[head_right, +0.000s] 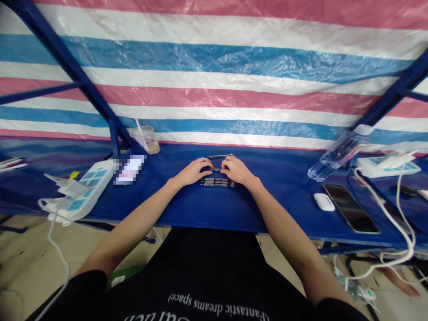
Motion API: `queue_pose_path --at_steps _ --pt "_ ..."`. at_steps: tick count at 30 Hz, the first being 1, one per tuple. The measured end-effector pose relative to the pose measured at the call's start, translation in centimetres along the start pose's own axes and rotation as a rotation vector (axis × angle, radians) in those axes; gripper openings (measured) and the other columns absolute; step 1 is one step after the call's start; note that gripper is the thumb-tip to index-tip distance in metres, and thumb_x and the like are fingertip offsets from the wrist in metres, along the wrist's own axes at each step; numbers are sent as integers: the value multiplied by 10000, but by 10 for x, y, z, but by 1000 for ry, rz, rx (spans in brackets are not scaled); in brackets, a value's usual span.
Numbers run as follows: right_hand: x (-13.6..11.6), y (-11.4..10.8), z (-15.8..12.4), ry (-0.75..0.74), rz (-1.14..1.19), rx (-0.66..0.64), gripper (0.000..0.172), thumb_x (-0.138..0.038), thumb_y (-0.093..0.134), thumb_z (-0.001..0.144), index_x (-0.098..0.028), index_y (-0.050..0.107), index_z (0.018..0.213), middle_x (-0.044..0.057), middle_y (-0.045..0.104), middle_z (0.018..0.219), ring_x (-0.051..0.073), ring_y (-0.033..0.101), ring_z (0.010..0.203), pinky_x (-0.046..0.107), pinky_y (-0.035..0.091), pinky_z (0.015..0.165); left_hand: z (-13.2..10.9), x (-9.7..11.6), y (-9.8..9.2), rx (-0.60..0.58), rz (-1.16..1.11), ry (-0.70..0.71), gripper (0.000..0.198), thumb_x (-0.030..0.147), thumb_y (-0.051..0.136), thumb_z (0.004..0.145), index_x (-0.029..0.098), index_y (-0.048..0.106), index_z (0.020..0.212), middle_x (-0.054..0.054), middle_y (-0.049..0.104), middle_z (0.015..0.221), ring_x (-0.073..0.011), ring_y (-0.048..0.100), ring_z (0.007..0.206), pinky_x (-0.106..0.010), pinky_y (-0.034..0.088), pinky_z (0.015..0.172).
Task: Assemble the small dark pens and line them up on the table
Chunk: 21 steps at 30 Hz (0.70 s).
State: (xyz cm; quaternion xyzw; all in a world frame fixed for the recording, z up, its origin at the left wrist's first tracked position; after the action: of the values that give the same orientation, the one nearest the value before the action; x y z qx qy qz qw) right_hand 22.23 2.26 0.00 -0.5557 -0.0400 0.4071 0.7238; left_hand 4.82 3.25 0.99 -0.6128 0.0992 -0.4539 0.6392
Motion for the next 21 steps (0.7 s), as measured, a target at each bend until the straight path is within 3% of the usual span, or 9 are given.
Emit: queue_pose_path --at_steps 7,12,16,21 --pt "-6 -4 2 23 -34 17 108 -180 652 969 -221 665 870 81 704 955 266 630 961 394 466 886 0 1 -5 65 39 4 107 269 644 1007 234 730 1058 -67 684 1203 -252 618 1137 -437 469 1076" --pt "-5 -8 1 114 20 16 145 -203 539 1044 -217 683 1044 54 746 898 221 654 798 330 438 762 1 6 -15 158 50 -4 160 328 664 1007 224 722 1114 -71 721 1138 -257 635 1074 -415 491 994" --pt "-12 -10 2 74 17 8 217 -230 530 1061 -211 744 1085 78 789 1035 233 709 911 337 479 839 1 6 -21 207 68 -31 155 350 660 1010 216 734 1035 -63 742 1077 -257 638 1044 -405 488 969" --pt "-13 -13 2 36 -35 35 213 -243 596 1040 -221 803 1081 79 801 1139 260 730 1058 361 514 953 1 8 -20 182 88 -41 164 355 644 1018 222 726 970 -48 737 1013 -250 628 1005 -386 479 929"
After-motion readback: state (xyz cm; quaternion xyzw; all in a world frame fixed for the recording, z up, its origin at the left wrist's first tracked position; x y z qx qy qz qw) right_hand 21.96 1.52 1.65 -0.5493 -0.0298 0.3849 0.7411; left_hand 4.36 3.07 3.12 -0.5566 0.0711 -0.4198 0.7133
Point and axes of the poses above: each hand's wrist, its own z-axis towards the middle knuckle, its own y-axis out of the palm, x = y × z, the point moved 7 cm from there along z, towards the middle knuckle
